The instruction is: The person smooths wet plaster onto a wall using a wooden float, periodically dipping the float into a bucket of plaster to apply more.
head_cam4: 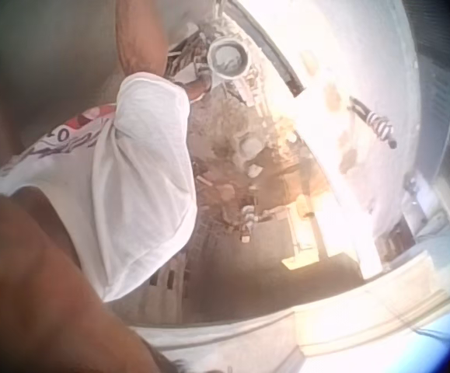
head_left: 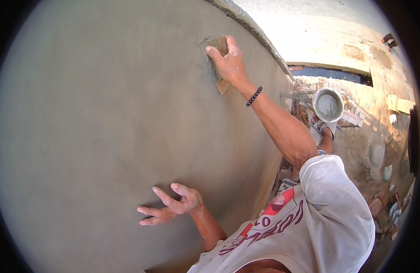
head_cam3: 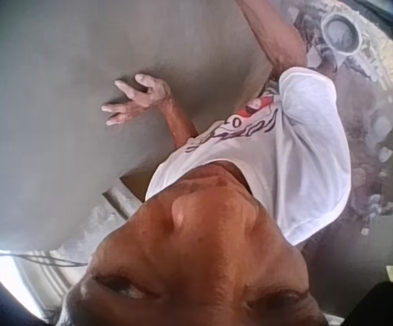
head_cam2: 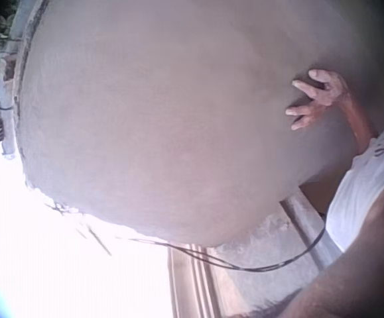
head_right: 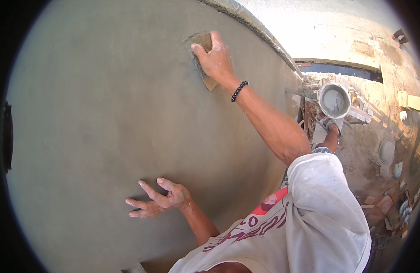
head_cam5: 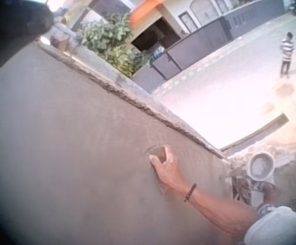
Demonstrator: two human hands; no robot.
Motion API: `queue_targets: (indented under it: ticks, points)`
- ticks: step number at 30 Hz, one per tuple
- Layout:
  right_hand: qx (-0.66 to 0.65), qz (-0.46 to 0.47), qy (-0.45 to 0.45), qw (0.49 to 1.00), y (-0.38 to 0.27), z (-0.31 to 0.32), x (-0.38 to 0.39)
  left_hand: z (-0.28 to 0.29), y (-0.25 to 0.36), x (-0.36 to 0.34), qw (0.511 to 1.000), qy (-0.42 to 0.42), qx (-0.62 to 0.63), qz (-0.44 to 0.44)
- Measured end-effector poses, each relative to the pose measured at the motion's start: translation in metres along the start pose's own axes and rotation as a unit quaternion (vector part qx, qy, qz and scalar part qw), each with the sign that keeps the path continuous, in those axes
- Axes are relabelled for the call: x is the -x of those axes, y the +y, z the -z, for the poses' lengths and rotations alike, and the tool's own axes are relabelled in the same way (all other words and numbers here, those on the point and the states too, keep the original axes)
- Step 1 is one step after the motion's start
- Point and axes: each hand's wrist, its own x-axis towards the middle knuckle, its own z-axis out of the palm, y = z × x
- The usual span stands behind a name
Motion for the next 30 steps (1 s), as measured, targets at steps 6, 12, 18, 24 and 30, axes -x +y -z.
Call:
queue_targets:
  ticks: [6, 12, 18, 24, 30]
  points:
    - [0.016, 0.137, -0.001, 0.991, 0.004, -0.023, 0.055, 0.001, -0.007, 0.001, 1.0, 0.006, 0.011, -0.006]
    - [-0.02, 0.087, 0.075, 0.993, -0.006, -0.01, -0.076, -0.002, -0.001, -0.004, 1.0, -0.02, 0.001, -0.015]
    - [0.022, 0.295, -0.143, 0.945, -0.072, -0.039, 0.126, -0.001, -0.007, -0.002, 1.0, -0.009, 0.001, -0.003]
    - [-0.042, 0.078, -0.111, 0.99, -0.126, -0.029, -0.025, 0.0, -0.008, 0.002, 1.0, 0.013, 0.018, -0.013]
    - [-0.083, -0.192, 0.092, 0.973, 0.106, 0.02, 0.009, 0.002, 0.001, -0.007, 1.0, 0.003, 0.017, -0.018]
